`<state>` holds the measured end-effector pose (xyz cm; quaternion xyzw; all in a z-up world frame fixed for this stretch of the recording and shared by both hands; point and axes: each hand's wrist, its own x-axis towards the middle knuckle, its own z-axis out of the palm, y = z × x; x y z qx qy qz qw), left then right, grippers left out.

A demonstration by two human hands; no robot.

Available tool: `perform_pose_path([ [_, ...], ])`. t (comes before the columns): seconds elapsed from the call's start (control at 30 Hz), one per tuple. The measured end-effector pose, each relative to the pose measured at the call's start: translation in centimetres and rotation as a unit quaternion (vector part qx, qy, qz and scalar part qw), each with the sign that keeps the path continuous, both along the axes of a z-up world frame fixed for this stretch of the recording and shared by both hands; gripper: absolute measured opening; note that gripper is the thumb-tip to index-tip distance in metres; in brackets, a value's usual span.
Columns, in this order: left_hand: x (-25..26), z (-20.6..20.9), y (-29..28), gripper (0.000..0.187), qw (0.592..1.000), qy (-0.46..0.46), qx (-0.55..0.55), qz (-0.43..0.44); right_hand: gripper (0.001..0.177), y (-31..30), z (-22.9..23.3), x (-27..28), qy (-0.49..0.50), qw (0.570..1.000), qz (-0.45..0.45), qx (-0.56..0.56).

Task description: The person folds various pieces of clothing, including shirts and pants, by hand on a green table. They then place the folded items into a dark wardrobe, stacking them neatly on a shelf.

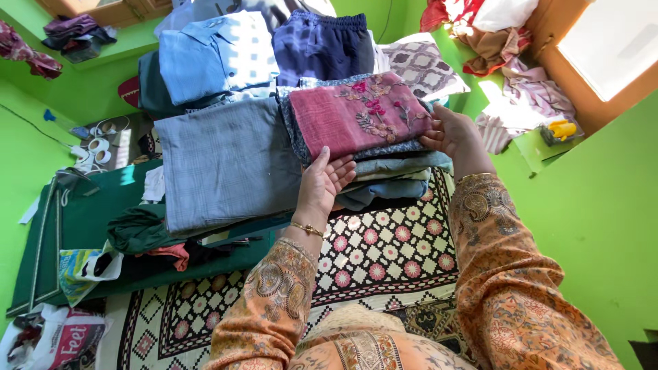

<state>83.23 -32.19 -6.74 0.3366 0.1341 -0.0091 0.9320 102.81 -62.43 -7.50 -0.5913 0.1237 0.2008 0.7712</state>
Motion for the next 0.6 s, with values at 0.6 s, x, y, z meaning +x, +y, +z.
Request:
perform_pose_path([
  [0.6,6.3,3.5,3.3,0.032,0.973,-0.033,0.184,0.134,0.04,7.4,7.7,0.2,-0.128,0.986,0.103,0.006],
])
